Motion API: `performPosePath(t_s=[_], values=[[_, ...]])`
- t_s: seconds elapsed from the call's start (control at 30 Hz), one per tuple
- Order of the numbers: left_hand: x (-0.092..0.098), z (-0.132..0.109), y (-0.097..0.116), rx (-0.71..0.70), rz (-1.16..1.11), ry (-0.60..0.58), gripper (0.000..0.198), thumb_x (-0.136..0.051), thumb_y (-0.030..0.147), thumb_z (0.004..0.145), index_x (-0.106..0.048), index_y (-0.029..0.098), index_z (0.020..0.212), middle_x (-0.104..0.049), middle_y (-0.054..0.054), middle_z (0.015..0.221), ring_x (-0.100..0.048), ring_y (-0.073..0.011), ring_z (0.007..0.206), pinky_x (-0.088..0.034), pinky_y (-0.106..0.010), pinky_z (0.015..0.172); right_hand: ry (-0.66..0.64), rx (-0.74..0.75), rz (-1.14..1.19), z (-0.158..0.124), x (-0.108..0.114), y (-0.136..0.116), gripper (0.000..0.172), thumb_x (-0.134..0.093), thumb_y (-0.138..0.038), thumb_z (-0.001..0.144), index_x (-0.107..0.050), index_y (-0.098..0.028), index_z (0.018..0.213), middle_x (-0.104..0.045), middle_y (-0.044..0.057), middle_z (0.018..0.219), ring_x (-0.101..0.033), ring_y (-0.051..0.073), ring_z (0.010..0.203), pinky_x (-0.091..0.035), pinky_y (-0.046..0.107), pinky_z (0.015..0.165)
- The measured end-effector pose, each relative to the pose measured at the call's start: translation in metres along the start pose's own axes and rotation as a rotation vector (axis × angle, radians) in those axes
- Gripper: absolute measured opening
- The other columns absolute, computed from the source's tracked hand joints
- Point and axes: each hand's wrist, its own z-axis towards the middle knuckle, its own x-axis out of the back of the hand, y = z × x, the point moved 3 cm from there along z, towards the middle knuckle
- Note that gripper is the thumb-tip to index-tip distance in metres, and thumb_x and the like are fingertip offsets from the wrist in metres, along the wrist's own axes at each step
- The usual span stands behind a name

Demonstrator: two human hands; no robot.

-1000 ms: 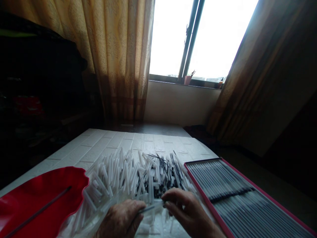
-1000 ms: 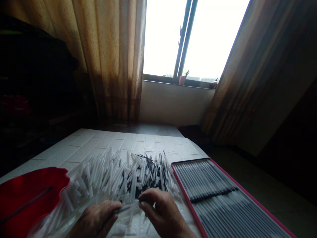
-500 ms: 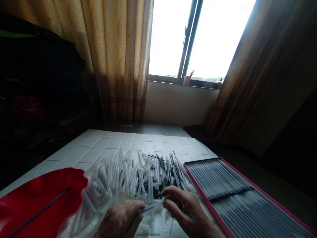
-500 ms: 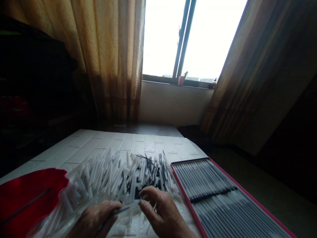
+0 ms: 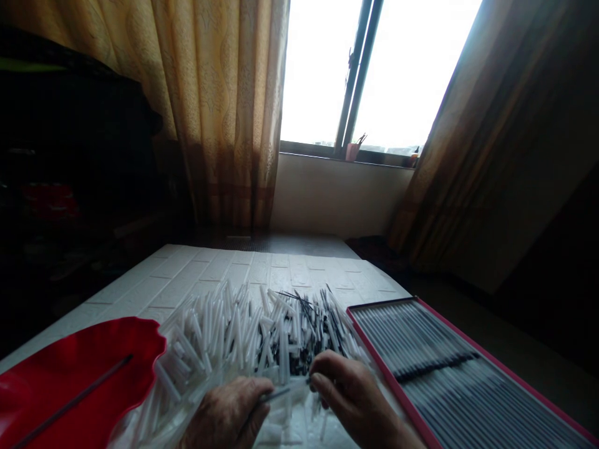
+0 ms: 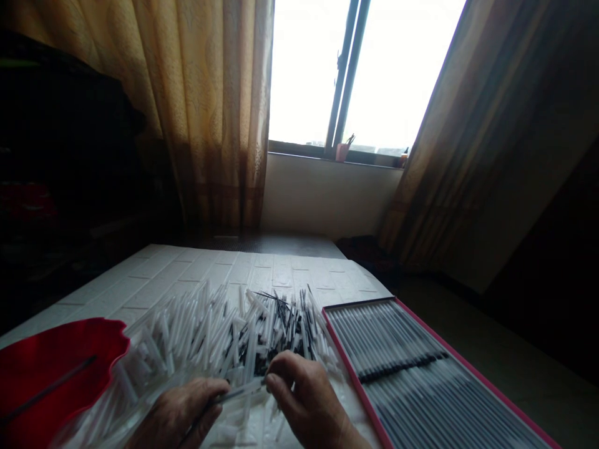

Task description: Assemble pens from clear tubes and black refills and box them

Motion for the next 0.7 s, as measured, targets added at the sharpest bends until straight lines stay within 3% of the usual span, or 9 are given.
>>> performPosePath(t_s=[0.13,0.23,0.3,0.43,0.57,0.7], values=[[-0.001,0.0,0.0,0.017,0.011,-0.069,0.02,-0.037,0.028,0.1,-0.055,0.024,0.105,-0.074,-0.001,0.08,-0.074,-0.0162,0.07,-0.058,-0.022,0.062,-0.005,-0.013,-0.021,0.001,-0.004,0.001,0.033,-0.042,-0.036,0.093,-0.052,-0.019,0.067,-0.056,-0.002,0.056,-0.051,0.01,0.049,-0.038,0.019,0.047],[-0.003,-0.002,-0.001,-0.011,0.013,-0.01,0.024,-0.034,0.03,0.101,-0.056,0.023,0.106,-0.074,-0.001,0.078,-0.074,-0.0162,0.066,-0.058,-0.022,0.06,-0.009,-0.04,-0.009,0.001,-0.006,0.001,0.041,-0.038,-0.039,0.095,-0.049,-0.019,0.06,-0.054,-0.002,0.051,-0.049,0.009,0.045,-0.036,0.019,0.045],[-0.003,-0.003,-0.002,-0.016,0.022,0.021,0.024,-0.033,0.031,0.101,-0.056,0.023,0.107,-0.074,-0.002,0.079,-0.074,-0.0163,0.068,-0.058,-0.021,0.06,0.0,-0.036,-0.021,0.0,-0.004,-0.001,0.038,-0.039,-0.038,0.095,-0.053,-0.018,0.065,-0.056,-0.002,0.054,-0.05,0.009,0.047,-0.037,0.019,0.047],[0.001,-0.001,0.001,0.018,0.047,-0.028,0.024,-0.033,0.032,0.102,-0.055,0.024,0.109,-0.076,-0.003,0.085,-0.075,-0.0168,0.075,-0.058,-0.021,0.067,0.017,0.024,-0.058,-0.002,0.003,-0.009,0.015,-0.05,-0.028,0.089,-0.062,-0.019,0.091,-0.065,0.0,0.073,-0.057,0.012,0.062,-0.042,0.02,0.057],[0.005,0.003,0.004,-0.002,0.056,-0.031,0.024,-0.032,0.032,0.102,-0.053,0.024,0.11,-0.076,-0.002,0.086,-0.075,-0.0159,0.077,-0.058,-0.019,0.068,0.024,0.052,-0.09,-0.003,0.006,-0.013,0.009,-0.056,-0.023,0.085,-0.064,-0.018,0.085,-0.065,0.0,0.073,-0.057,0.012,0.064,-0.043,0.021,0.061],[0.005,0.005,0.004,-0.054,0.082,0.055,0.026,-0.032,0.033,0.102,-0.056,0.024,0.106,-0.077,-0.001,0.08,-0.075,-0.0152,0.068,-0.058,-0.017,0.062,0.035,0.05,-0.09,-0.003,0.005,-0.011,0.01,-0.056,-0.022,0.085,-0.064,-0.018,0.081,-0.064,-0.001,0.069,-0.057,0.012,0.061,-0.041,0.02,0.059]])
